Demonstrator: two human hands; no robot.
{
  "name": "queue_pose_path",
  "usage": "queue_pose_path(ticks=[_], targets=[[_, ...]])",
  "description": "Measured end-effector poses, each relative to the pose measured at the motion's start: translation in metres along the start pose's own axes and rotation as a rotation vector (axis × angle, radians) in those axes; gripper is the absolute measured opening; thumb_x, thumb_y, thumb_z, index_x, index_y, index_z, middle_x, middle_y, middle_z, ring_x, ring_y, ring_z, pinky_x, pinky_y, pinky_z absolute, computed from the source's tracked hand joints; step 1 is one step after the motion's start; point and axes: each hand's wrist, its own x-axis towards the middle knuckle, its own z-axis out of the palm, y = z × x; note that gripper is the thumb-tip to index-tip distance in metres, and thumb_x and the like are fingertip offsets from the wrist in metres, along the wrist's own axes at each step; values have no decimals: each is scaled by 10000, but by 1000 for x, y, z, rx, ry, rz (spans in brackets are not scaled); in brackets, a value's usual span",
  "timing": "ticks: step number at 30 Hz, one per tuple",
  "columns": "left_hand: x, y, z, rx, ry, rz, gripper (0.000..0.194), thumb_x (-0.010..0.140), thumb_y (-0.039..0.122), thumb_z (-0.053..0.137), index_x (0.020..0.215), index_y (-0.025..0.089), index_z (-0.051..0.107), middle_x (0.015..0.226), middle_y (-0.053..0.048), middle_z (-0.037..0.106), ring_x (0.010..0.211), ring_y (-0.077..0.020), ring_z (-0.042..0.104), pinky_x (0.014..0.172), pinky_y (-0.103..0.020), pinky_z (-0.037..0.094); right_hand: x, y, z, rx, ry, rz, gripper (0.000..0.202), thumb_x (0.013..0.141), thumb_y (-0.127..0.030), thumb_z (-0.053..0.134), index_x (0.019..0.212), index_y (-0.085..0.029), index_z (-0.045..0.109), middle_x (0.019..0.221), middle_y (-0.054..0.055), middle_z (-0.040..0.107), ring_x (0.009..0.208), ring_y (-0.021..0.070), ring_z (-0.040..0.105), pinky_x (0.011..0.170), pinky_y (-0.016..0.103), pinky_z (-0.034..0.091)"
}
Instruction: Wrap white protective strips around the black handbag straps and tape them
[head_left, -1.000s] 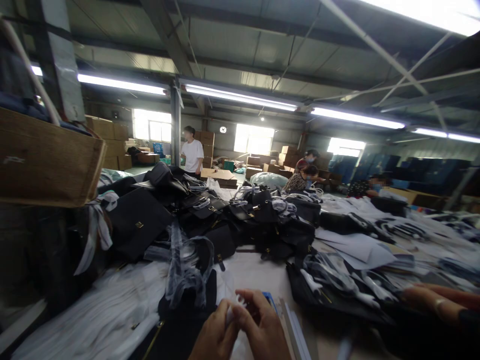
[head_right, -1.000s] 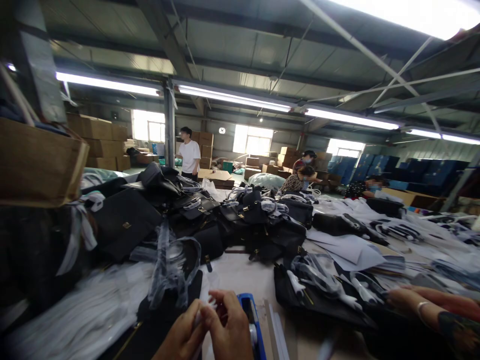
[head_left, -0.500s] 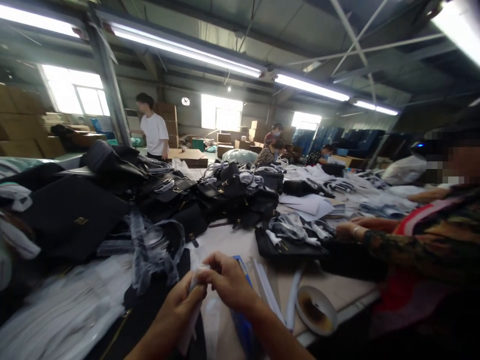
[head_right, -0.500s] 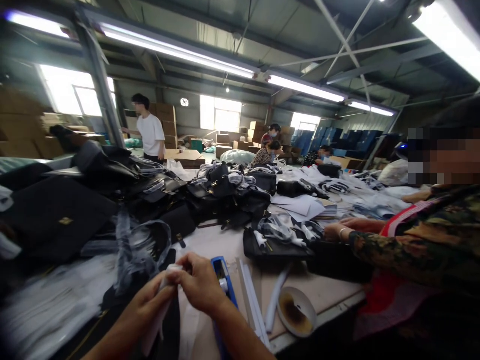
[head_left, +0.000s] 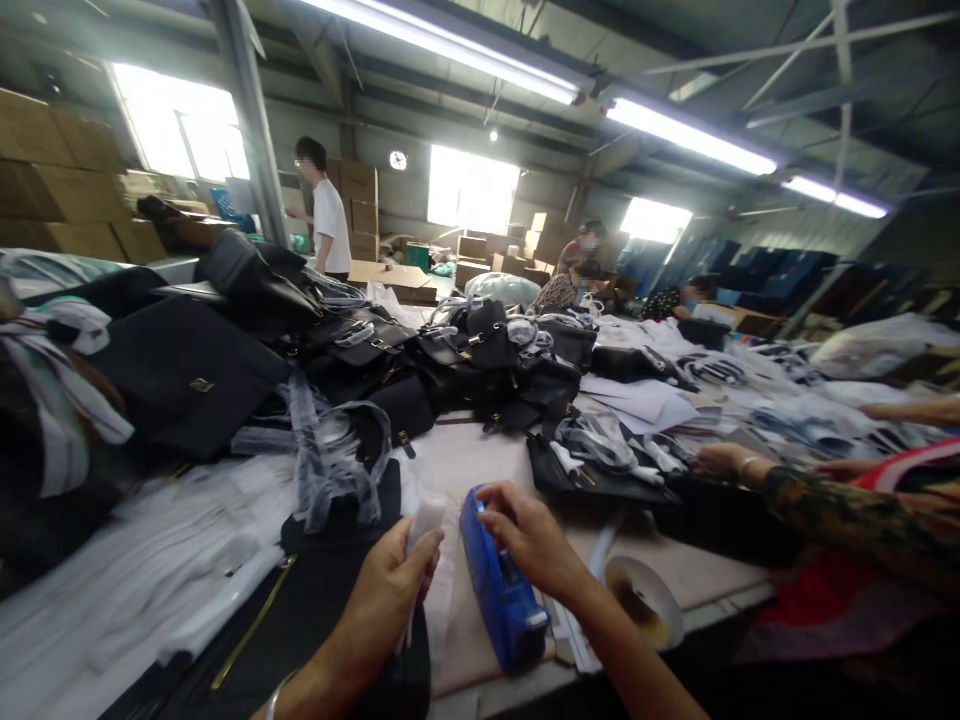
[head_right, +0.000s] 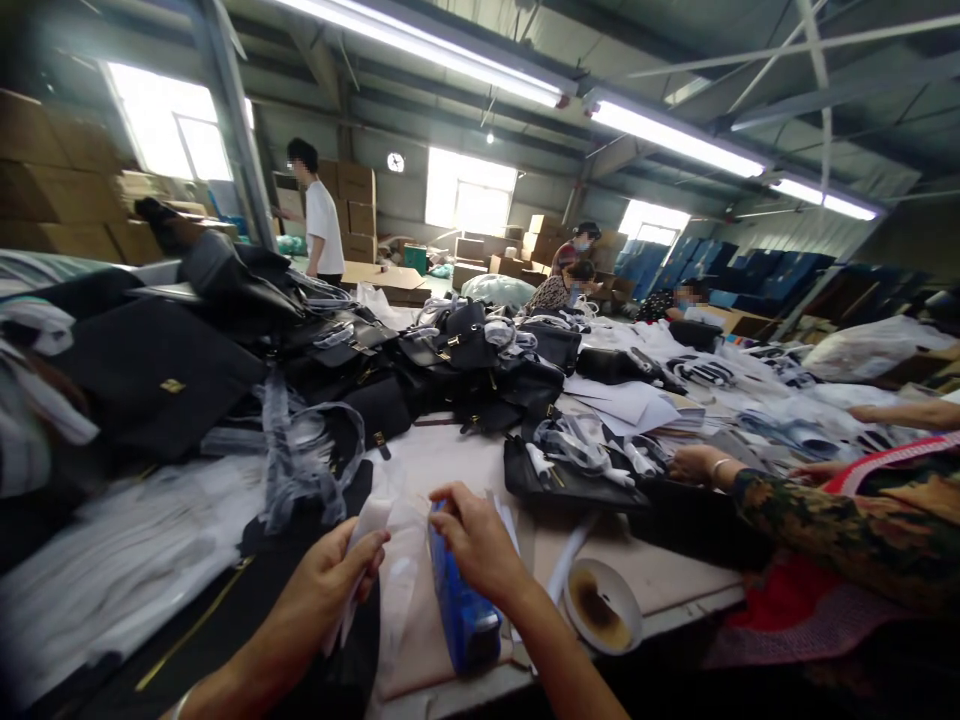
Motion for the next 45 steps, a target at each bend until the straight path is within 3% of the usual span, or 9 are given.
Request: queue_pose_path(ticks=[3, 9, 14, 19, 25, 29, 34, 40, 45], targets=[[1, 0, -6, -70, -24, -32, 315, 833, 471, 600, 790, 169, 519, 599, 64, 443, 476, -70, 370, 443, -178, 312, -29, 35, -18, -224, 118, 165, 198, 896, -370, 511, 847, -208, 613, 725, -7, 626, 699, 171, 585, 656, 275, 397], [4, -2, -8, -113, -61, -66, 313, 829, 458, 613, 801, 154, 546, 603, 48, 489, 476, -67, 407, 457, -172, 345, -73, 78, -12, -242, 17, 339, 417, 896, -540, 450, 726, -185, 589, 737, 17, 615, 771, 208, 579, 692, 294, 385], [3, 0, -10, -124, -50, -70, 321, 818, 459, 624, 786, 150, 542, 596, 48, 492, 468, -61, 407, 445, -166, 342, -72, 86, 5, -99, 105, 358, 374, 834, -517, 544, 682, -176, 568, 656, -9, 580, 693, 176, 547, 651, 267, 375], [3, -1, -12, -135, -51, -72, 330, 800, 465, 639, 786, 152, 535, 593, 51, 483, 462, -60, 390, 442, -167, 331, -68, 96, 6, 85, 110, 405, 353, 716, -515, 624, 658, -175, 549, 597, -13, 565, 615, 162, 524, 614, 264, 381], [1, 7, -10, -146, -25, -95, 362, 743, 492, 677, 757, 153, 551, 574, 47, 494, 442, -69, 414, 435, -179, 335, -83, 70, -1, -43, 159, 325, 327, 798, -480, 596, 688, -171, 588, 683, 4, 603, 715, 171, 542, 690, 269, 394], [1, 10, -9, -158, -18, -102, 378, 720, 504, 690, 750, 150, 561, 565, 42, 502, 432, -71, 420, 425, -180, 324, -99, 63, -1, 104, 158, 401, 403, 792, -565, 598, 720, -168, 584, 645, -2, 599, 560, 111, 476, 538, 227, 358], [3, 6, -10, -153, -51, -106, 363, 750, 491, 675, 773, 147, 557, 587, 40, 508, 447, -63, 409, 436, -173, 317, -116, 81, 6, 370, 153, 587, 510, 642, -655, 697, 707, -175, 539, 583, -23, 573, 424, 51, 371, 390, 176, 267], [4, 3, -11, -150, -83, -113, 345, 783, 475, 656, 801, 148, 548, 598, 51, 481, 469, -59, 384, 445, -168, 313, -123, 107, 18, 669, 151, 802, 565, 491, -588, 829, 670, -187, 473, 542, -62, 530, 399, 17, 360, 380, 129, 261], [7, 0, -11, -198, -103, -145, 371, 759, 499, 666, 806, 153, 539, 580, 58, 469, 443, -49, 352, 428, -165, 276, -116, 123, 14, 590, 29, 718, 589, 460, -647, 809, 630, -178, 496, 497, -52, 519, 372, 10, 338, 401, 158, 272]])
